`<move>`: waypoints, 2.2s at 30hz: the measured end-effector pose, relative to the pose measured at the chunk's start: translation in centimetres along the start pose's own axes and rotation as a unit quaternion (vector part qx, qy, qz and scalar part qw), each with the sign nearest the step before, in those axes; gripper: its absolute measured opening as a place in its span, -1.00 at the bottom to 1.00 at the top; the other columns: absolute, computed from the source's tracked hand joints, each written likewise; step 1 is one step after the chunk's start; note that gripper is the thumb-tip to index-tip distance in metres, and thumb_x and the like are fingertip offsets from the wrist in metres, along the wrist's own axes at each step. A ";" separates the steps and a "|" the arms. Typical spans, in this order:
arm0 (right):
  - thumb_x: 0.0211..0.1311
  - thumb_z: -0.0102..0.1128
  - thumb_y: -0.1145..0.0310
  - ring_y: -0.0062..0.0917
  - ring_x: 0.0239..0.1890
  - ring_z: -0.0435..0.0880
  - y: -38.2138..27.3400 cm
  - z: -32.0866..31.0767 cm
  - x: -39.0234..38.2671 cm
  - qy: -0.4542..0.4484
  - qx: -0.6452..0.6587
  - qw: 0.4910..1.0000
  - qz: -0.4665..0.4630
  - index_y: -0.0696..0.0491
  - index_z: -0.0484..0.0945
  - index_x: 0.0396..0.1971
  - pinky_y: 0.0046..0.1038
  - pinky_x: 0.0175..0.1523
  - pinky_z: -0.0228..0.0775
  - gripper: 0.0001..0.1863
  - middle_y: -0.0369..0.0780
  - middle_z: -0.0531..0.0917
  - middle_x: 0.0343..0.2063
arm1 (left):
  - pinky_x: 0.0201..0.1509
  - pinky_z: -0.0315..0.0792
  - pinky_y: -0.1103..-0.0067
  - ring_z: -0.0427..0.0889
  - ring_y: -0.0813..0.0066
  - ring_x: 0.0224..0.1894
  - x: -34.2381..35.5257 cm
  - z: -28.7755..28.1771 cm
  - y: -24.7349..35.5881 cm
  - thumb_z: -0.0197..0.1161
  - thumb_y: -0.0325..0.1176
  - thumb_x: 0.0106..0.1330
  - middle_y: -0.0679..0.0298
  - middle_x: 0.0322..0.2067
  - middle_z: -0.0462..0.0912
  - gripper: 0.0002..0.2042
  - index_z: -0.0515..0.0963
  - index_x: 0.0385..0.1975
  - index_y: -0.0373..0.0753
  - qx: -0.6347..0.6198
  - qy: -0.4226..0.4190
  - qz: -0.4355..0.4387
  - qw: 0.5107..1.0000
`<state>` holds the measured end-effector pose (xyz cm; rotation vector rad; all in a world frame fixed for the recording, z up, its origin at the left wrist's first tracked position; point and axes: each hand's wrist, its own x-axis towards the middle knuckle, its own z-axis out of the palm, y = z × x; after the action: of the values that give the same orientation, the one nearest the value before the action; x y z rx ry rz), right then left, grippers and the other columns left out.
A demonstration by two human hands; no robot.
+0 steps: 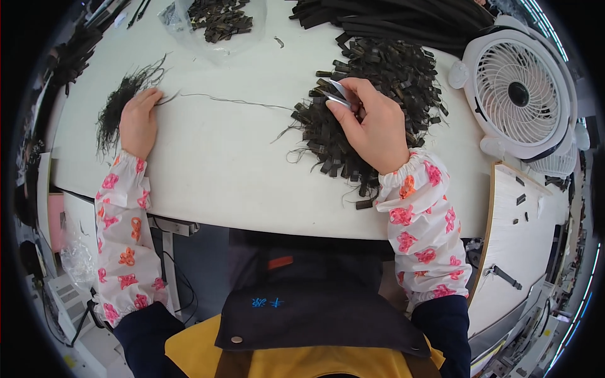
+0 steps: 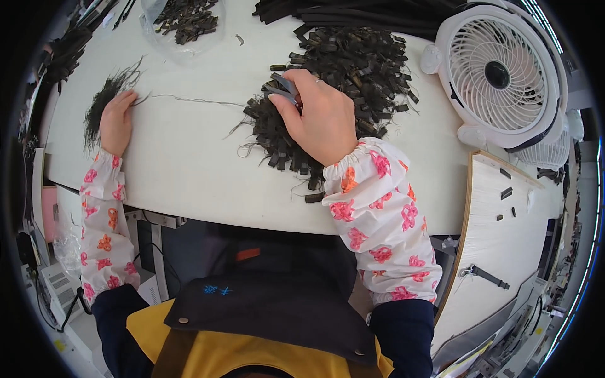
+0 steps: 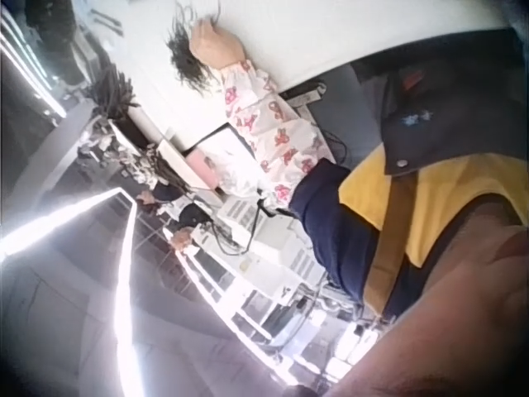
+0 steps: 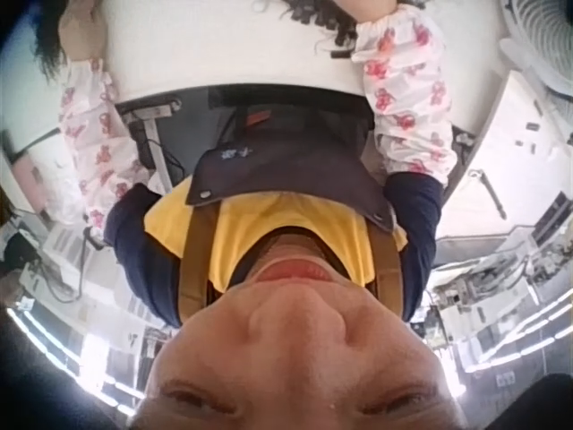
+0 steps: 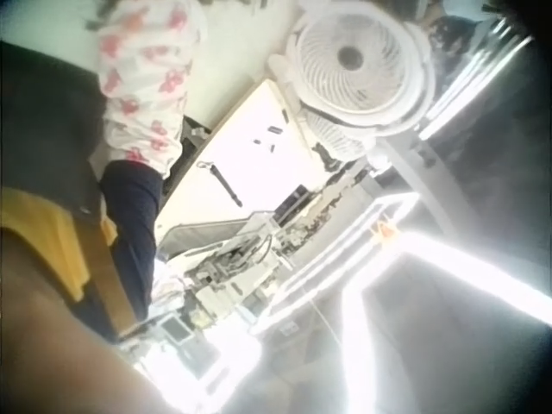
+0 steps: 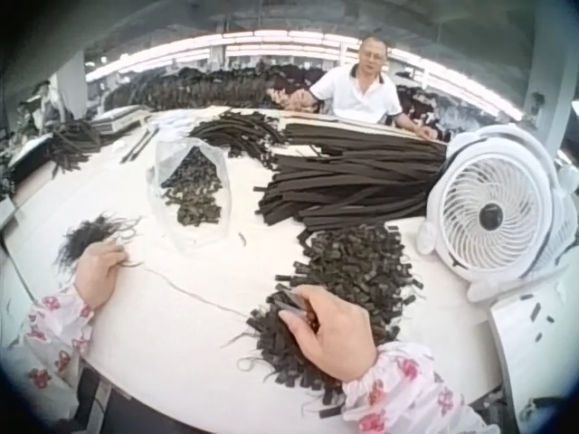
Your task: The recorder is trimming excess threads from small black leather straps using a pair of snips.
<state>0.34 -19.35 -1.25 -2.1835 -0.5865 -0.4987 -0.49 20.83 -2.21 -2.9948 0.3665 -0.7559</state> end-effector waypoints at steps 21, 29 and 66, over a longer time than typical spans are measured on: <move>0.04 0.25 0.22 -0.36 -0.56 0.59 1.3 -0.3 -0.2 -0.020 0.036 0.999 0.031 0.10 0.49 -0.30 -0.44 -0.46 0.39 -0.69 -0.19 0.59 -0.60 | 0.32 0.01 0.35 0.12 0.04 0.27 2.0 -2.8 18.9 0.13 -0.38 0.18 -0.03 0.22 0.16 -0.40 0.11 0.22 -0.36 -0.269 -0.113 0.171 0.941; -0.03 0.32 0.38 -0.55 -0.54 0.51 1.4 -0.8 0.4 0.032 0.127 0.989 0.064 0.20 0.47 -0.29 -0.54 -0.37 0.40 -0.68 -0.19 0.56 -0.54 | 0.16 0.17 0.24 0.34 0.03 0.11 -0.8 0.7 4.0 0.06 -0.25 0.26 0.03 0.05 0.41 -0.62 0.37 0.02 -0.31 0.083 -0.098 -0.100 0.987; 0.06 0.18 0.52 -0.38 -0.60 0.53 0.8 -1.4 0.8 -0.019 0.026 0.998 0.047 0.20 0.51 -0.40 -0.52 -0.45 0.37 -0.89 -0.12 0.56 -0.55 | -0.35 0.44 0.55 0.54 0.38 -0.44 6.6 0.1 16.6 0.14 -0.64 0.01 0.20 -0.46 0.50 -0.82 0.45 -0.35 -0.34 -0.350 -0.098 0.060 0.930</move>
<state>1.20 -20.74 -0.44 -2.1632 -0.5098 -0.3874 1.54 3.12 -0.72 -3.5952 0.9831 -0.3518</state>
